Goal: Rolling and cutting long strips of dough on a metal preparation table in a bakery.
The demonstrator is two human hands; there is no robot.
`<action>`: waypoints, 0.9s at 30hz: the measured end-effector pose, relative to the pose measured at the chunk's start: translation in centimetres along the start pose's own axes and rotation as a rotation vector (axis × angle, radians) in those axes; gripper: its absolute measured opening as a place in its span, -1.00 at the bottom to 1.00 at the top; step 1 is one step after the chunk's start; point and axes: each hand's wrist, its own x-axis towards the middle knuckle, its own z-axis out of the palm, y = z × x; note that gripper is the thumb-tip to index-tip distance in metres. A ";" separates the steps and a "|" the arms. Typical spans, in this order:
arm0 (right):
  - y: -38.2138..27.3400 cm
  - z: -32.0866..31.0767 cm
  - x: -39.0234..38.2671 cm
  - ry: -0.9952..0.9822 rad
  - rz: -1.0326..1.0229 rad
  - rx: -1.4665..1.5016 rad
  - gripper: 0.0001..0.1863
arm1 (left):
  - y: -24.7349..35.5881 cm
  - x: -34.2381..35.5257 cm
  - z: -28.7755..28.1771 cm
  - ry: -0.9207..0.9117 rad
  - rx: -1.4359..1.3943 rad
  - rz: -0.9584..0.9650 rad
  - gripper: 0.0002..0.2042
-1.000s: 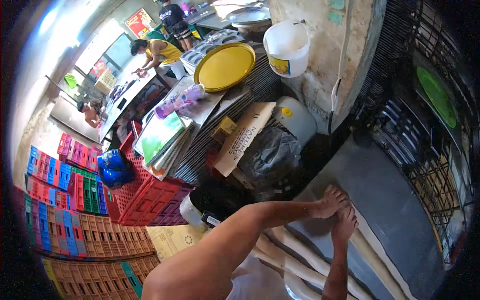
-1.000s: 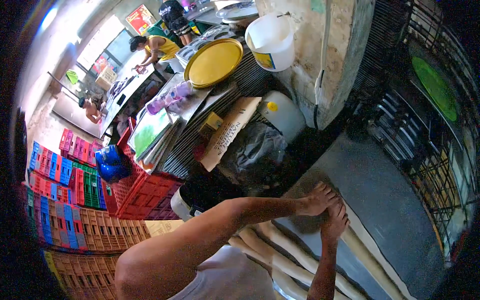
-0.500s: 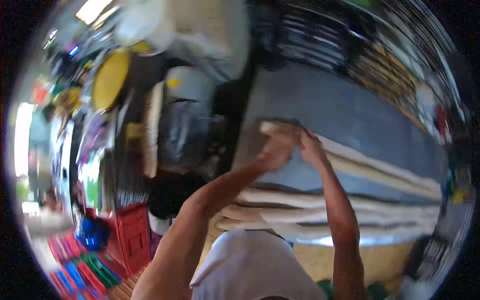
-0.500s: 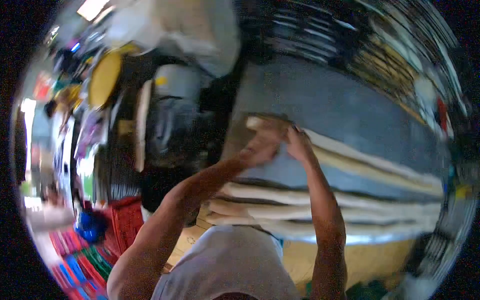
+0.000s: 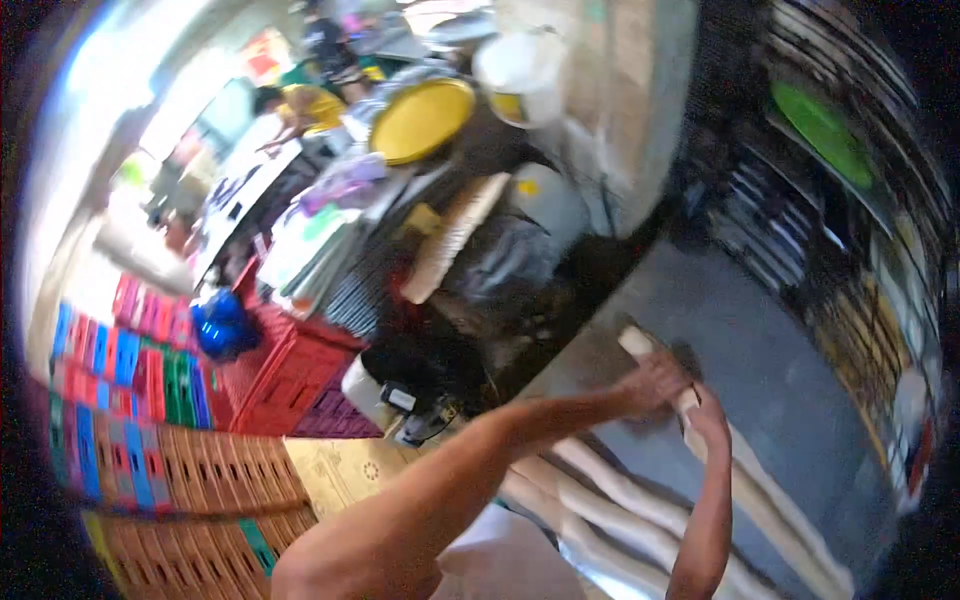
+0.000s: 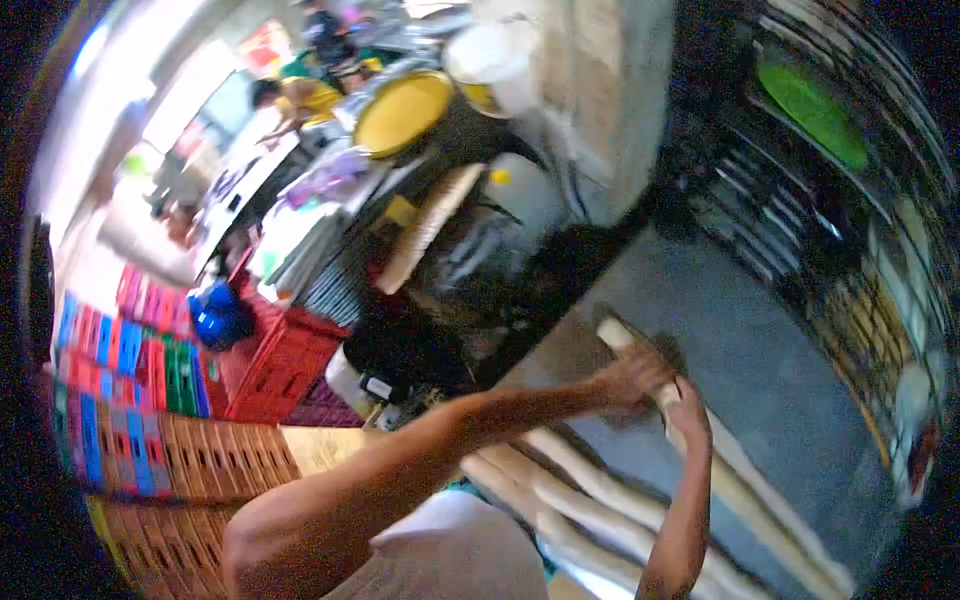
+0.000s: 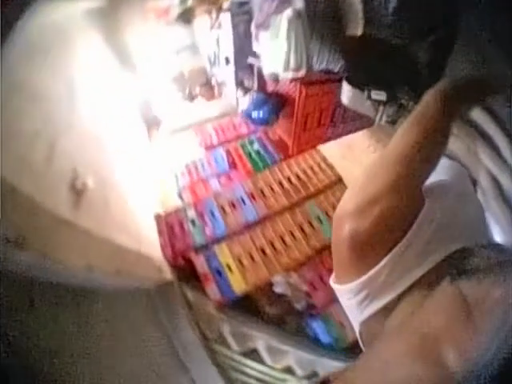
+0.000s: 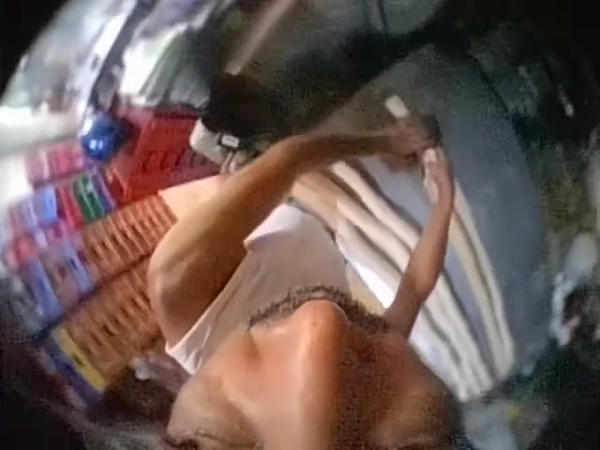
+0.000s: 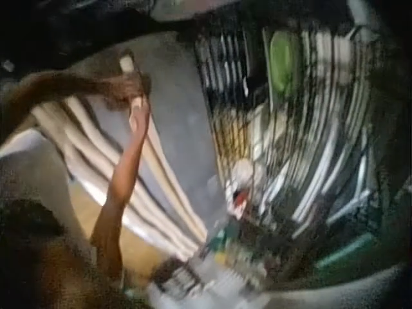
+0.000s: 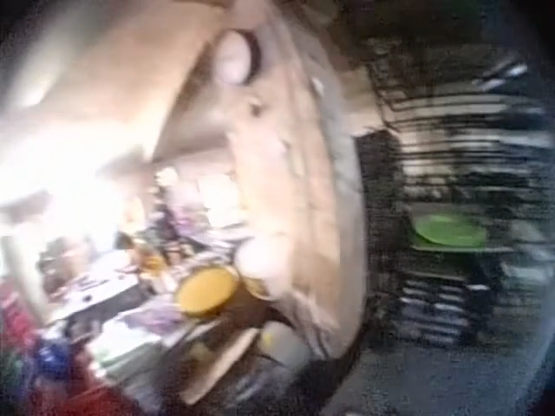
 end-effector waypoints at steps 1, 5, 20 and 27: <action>0.2 0.4 -0.9 0.016 0.103 0.310 -0.36 | 1.1 1.3 0.2 -0.089 0.037 -0.027 -0.37; -8.7 6.1 -3.4 0.402 -0.436 -0.746 -0.39 | -4.7 -0.9 0.9 -0.811 0.582 -0.047 -0.32; -0.4 1.6 -6.2 0.352 -0.277 -0.652 -0.02 | 1.8 3.4 2.0 -0.437 0.056 -0.139 -0.32; 5.2 -3.5 -3.2 -0.064 0.080 0.020 -0.23 | 6.6 3.4 0.0 -0.033 0.092 -0.022 -0.42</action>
